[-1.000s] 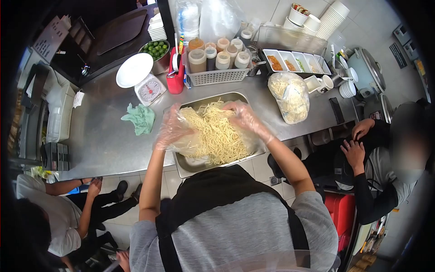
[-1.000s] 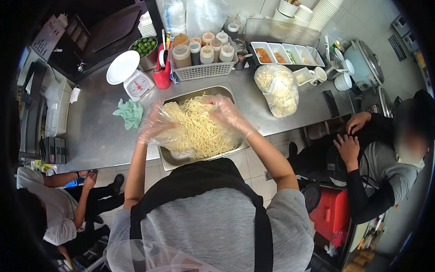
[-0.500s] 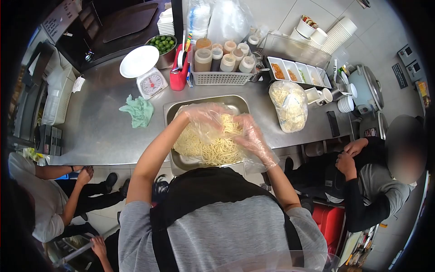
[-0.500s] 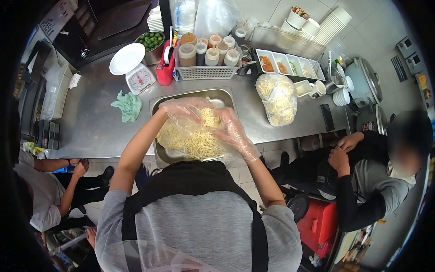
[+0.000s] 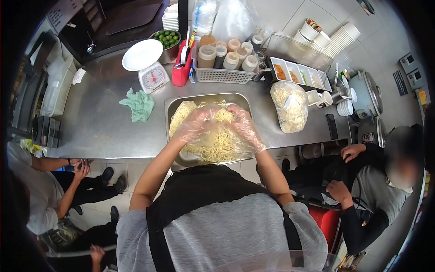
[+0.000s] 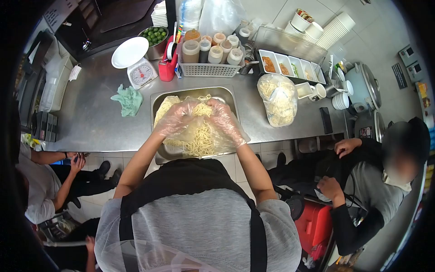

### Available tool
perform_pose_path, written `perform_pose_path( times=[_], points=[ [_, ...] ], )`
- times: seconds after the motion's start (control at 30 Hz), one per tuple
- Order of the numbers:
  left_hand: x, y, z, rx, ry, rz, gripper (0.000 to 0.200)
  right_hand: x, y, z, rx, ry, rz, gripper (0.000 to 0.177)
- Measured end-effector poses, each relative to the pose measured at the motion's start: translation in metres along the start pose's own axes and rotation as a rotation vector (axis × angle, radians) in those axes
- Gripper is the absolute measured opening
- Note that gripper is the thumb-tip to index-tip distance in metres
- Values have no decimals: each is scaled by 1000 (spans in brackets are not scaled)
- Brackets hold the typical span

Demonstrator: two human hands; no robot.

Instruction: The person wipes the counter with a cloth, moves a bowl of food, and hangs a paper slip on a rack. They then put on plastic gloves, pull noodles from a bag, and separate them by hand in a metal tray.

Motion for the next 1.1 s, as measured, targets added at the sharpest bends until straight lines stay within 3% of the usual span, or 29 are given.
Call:
perform_pose_path(
  times=[0.03, 0.13, 0.27, 0.4, 0.5, 0.53, 0.63, 0.7, 0.77, 0.8, 0.9, 1.0, 1.1],
  points=[
    [11, 1, 4, -6, 112, 178, 54, 0, 1, 0, -16, -28, 39, 41],
    [27, 4, 6, 151, -34, -120, 51, -22, 0, 5, 47, 24, -150, 35],
    [23, 0, 6, 221, -102, 482, 39, -42, -5, 17, 7, 63, -450, 29],
    [5, -21, 2, 215, -153, 364, 27, -20, -11, 24, 40, 92, -169, 28],
    [-7, -19, 0, 257, -131, -201, 30, -36, -10, 17, 117, 32, 33, 29],
    [-7, -20, 2, 221, -86, -176, 31, -39, -7, 14, 139, -37, 54, 30],
    [5, -16, 6, 142, 70, -81, 32, -11, 2, -5, 93, 140, 156, 32],
    [12, -10, -2, 117, 205, 16, 32, 8, 16, -17, 2, 5, 134, 37],
    [9, -3, -6, 111, 176, -268, 33, 12, 33, -22, -89, -122, 161, 40],
    [8, 3, -7, 113, 158, -413, 34, -19, 40, -17, -123, -256, 291, 50],
    [-14, 12, 1, 187, -188, -23, 32, -31, 53, -7, -157, -230, 200, 60],
    [2, 27, 8, 69, 89, 250, 32, -48, 45, 18, -267, -95, 257, 63],
    [10, 33, 20, 64, 5, 181, 32, -63, -3, 30, -347, -85, 741, 75]
  ],
)
Point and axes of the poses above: each hand's wrist, its own z-axis away from the middle knuckle, its own y-axis out of the back of the hand, x = y × z, the point moved 1 cm from there along -z, towards the middle knuckle, and after that the axes turned 6 degrees about -x, right-handed, at the moved point
